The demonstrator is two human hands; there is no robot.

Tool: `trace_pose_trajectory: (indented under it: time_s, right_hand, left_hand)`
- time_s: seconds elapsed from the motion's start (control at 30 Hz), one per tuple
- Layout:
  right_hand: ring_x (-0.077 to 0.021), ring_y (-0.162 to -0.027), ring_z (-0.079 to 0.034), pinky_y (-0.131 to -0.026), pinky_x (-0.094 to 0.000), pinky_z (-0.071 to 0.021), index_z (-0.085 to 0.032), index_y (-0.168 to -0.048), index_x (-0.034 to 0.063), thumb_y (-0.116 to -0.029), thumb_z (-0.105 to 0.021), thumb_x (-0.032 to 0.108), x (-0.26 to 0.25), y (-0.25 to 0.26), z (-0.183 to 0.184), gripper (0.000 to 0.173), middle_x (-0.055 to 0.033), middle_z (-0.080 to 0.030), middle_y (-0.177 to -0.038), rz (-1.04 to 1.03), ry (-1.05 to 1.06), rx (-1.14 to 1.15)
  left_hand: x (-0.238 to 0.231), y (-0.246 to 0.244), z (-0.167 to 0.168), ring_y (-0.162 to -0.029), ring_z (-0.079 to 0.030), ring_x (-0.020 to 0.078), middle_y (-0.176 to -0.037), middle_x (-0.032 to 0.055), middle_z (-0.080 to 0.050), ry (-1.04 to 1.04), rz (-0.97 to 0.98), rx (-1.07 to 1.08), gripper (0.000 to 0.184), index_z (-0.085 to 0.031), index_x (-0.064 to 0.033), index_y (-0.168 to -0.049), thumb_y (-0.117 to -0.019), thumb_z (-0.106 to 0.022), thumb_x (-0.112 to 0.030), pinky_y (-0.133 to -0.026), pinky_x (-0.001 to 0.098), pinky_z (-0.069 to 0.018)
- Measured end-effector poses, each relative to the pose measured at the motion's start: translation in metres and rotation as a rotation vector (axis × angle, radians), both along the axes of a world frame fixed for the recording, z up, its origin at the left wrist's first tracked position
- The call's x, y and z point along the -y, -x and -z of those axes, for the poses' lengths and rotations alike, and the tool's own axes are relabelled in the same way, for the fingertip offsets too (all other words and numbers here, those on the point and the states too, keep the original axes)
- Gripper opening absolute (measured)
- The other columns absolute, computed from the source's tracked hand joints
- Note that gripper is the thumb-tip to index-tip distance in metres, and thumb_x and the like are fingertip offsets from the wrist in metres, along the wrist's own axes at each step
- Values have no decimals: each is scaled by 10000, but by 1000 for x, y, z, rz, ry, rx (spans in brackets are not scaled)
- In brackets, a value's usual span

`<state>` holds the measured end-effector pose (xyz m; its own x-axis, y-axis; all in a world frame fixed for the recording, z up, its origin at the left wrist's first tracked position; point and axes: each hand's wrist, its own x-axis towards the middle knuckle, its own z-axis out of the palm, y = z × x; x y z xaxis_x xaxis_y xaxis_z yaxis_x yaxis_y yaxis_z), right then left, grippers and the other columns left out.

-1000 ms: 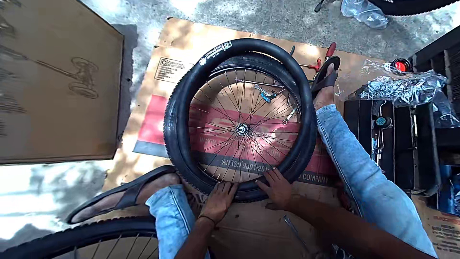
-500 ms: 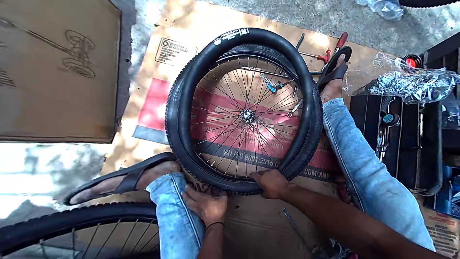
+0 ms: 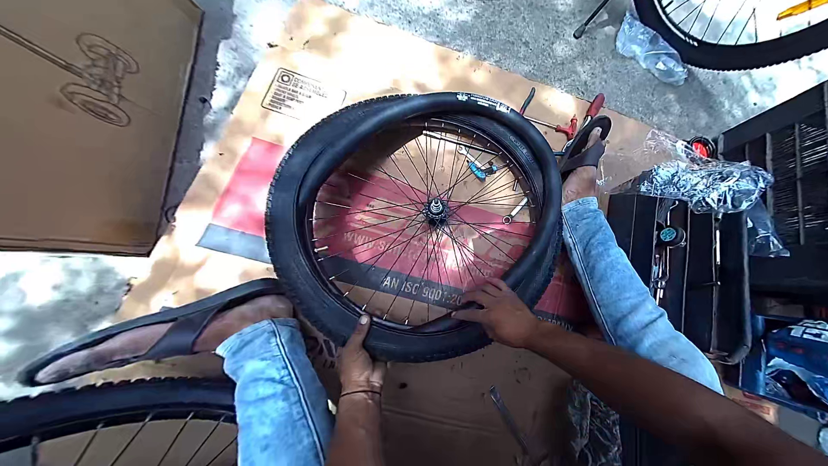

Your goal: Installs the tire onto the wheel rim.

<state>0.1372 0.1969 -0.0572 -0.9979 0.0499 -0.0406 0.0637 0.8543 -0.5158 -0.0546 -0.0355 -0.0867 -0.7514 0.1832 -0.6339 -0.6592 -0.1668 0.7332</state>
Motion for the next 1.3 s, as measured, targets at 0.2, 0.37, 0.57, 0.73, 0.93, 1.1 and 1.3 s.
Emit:
trace_pose_trajectory:
  time_s: [0.2, 0.37, 0.57, 0.73, 0.93, 1.1, 1.3]
  right_hand:
    - [-246, -1163, -644, -1014, -490, -495, -785, -1131, 235, -994, -632, 233, 13, 9, 37, 205, -30, -714, -1221, 190, 31, 344]
    - [-258, -1381, -520, -1251, -483, -293, -638, -1375, 136, -956, -611, 583, 31, -20, 44, 613, -82, -614, -1406, 14, -68, 203]
    - [-366, -1430, -459, -1238, -545, -288, -484, -1498, 52, -940, -691, 203, 35, -24, 40, 614, -186, -512, -1516, -85, -194, 382]
    - [-333, -1122, -635, -991, -512, -500, -638, -1218, 54, -828, -775, 155, 28, -1, 24, 425, -146, -676, -1152, -227, -106, 561]
    - [-331, -988, -682, -751, -556, -564, -625, -1299, 133, -768, -833, 192, 26, 16, 4, 573, -117, -670, -1171, -159, 60, 598]
    - [-349, -1120, -646, -843, -545, -570, -556, -1413, 153, -722, -846, 114, 64, 33, -4, 750, -140, -631, -1272, 74, 193, 521]
    - [-322, -1220, -608, -991, -489, -538, -551, -1465, 178, -843, -784, 162, 106, 60, -10, 664, -130, -648, -1296, 204, 399, 276]
  left_hand:
    - [-1, -59, -5, -1478, -375, 278, -1603, 215, -351, 735, 199, -366, 877, -187, -11, -1604, -983, -676, -390, -1205, 417, -344]
    - [1, -111, -8, -1508, -281, 462, -1606, 282, -335, 1106, 1229, -1022, 1211, -399, -24, -1553, -625, -856, -654, -1229, 637, -195]
    - [-32, -113, 13, -1251, -568, 403, -1352, 197, -603, 1313, 1431, -1225, 844, -575, -128, -1430, -687, -885, -379, -1092, 608, -370]
    - [-40, -100, 2, -1237, -591, 301, -1270, 60, -675, 1300, 1677, -1084, 576, -656, -190, -1330, -801, -800, -366, -1124, 563, -350]
    - [-10, -120, 4, -1402, -397, 543, -1544, 311, -397, 1129, 1130, -1231, 818, -542, -89, -1451, -687, -824, -160, -1123, 695, -317]
    - [-24, -152, -22, -1497, -295, 350, -1646, 252, -200, 709, 150, -171, 894, -74, 3, -1612, -934, -651, -70, -1197, 464, -320]
    - [-26, -96, -13, -986, -677, 121, -1083, 14, -683, 44, -75, 215, 457, -549, -151, -1271, -1055, -420, -533, -853, 366, -582]
